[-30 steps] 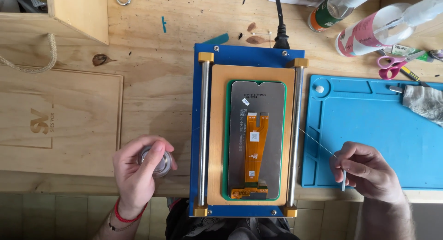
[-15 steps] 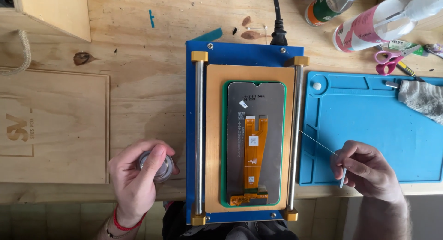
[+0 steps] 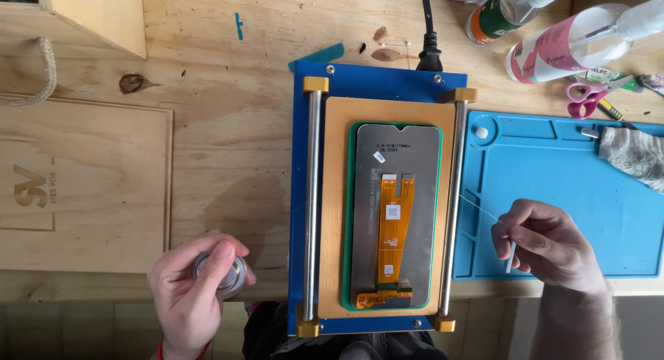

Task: Separating the top glass from a mobile phone LCD screen using a thin cutting wire on a heating separator machine.

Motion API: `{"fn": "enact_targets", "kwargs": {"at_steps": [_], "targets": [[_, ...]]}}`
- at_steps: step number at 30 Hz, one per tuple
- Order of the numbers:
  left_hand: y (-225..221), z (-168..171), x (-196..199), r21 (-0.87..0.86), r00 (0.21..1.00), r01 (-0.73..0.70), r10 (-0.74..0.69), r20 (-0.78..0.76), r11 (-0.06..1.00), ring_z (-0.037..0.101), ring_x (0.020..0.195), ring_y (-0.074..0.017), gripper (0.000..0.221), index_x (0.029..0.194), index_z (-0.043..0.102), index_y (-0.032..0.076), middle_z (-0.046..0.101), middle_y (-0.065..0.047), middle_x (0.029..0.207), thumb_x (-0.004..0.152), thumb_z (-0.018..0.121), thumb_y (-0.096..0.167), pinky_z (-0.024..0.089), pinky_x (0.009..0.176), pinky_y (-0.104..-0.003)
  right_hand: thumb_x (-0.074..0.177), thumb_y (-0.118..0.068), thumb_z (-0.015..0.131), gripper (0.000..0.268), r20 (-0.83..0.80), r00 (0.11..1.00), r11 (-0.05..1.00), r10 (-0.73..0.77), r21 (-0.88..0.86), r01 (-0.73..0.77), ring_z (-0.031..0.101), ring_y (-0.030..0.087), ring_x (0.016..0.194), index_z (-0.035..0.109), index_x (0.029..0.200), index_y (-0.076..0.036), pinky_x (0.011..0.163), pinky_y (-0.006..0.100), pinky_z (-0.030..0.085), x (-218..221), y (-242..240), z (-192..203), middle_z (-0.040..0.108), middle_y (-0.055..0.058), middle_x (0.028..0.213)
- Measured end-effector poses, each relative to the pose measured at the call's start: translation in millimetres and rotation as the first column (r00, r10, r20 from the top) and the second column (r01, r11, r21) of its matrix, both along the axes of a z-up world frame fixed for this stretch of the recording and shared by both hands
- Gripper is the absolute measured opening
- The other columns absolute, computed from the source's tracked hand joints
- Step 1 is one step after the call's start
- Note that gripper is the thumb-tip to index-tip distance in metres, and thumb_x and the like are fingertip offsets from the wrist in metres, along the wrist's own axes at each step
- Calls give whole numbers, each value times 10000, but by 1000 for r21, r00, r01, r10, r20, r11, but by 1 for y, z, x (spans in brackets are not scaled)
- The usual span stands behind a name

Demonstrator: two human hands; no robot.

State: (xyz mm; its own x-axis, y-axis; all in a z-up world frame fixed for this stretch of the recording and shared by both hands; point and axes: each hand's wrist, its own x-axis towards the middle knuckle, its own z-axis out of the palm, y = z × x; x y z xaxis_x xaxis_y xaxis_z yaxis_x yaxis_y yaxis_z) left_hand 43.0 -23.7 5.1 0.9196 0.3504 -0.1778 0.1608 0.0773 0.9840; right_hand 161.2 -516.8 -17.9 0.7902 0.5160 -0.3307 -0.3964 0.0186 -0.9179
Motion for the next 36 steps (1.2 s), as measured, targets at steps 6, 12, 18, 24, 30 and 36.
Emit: {"fn": "enact_targets", "kwargs": {"at_steps": [6, 12, 18, 24, 30, 36], "targets": [[6, 0, -17, 9, 997, -71, 72, -14, 997, 662, 408, -232, 256, 852, 751, -30, 709, -129, 741, 1023, 669, 142, 511, 423, -279, 1081, -92, 647, 144, -40, 999, 998, 25, 57, -23, 657, 174, 556, 734, 1017, 3, 388, 205, 537, 15, 15, 4, 760, 172, 747], [15, -8, -37, 33, 986, -157, 158, -44, 987, 672, 416, -218, 252, 853, 764, -17, 728, -118, 746, 1027, 692, 152, 504, 447, -256, 1074, -100, 667, 139, -49, 998, 998, 31, 63, -28, 656, 164, 507, 725, 1001, 3, 397, 209, 543, 28, 30, 6, 780, 178, 763], [25, -16, -55, 55, 976, -217, 218, -11, 975, 648, 445, -218, 228, 883, 731, -46, 702, -153, 771, 1028, 671, 120, 523, 488, -263, 1063, -112, 701, 142, -29, 997, 993, 67, 96, -64, 695, 187, 568, 726, 1009, 17, 400, 219, 540, 37, 51, 18, 785, 181, 767], [23, -14, -55, 119, 969, -246, 248, -4, 962, 662, 474, -230, 222, 917, 726, -38, 689, -136, 788, 1039, 673, 140, 560, 505, -271, 1066, -115, 692, 133, 22, 996, 992, 92, 90, -93, 683, 166, 567, 724, 999, -5, 417, 215, 538, 37, 64, 22, 790, 164, 783], [27, -7, -44, 190, 982, -188, 186, 31, 963, 673, 503, -231, 235, 901, 697, -39, 678, -145, 801, 1073, 616, 101, 558, 540, -280, 1041, -29, 621, 112, 50, 998, 994, 39, 104, -44, 654, 161, 597, 711, 976, -15, 436, 213, 401, 29, 63, 17, 751, 154, 723], [26, -3, -32, 177, 987, -160, 160, 15, 971, 678, 483, -241, 256, 894, 711, -33, 670, -122, 794, 1078, 628, 124, 492, 502, -266, 1052, -56, 631, 126, 31, 997, 981, 73, 177, -78, 607, 140, 567, 720, 979, -8, 436, 209, 381, 28, 57, 10, 756, 148, 717]]}}
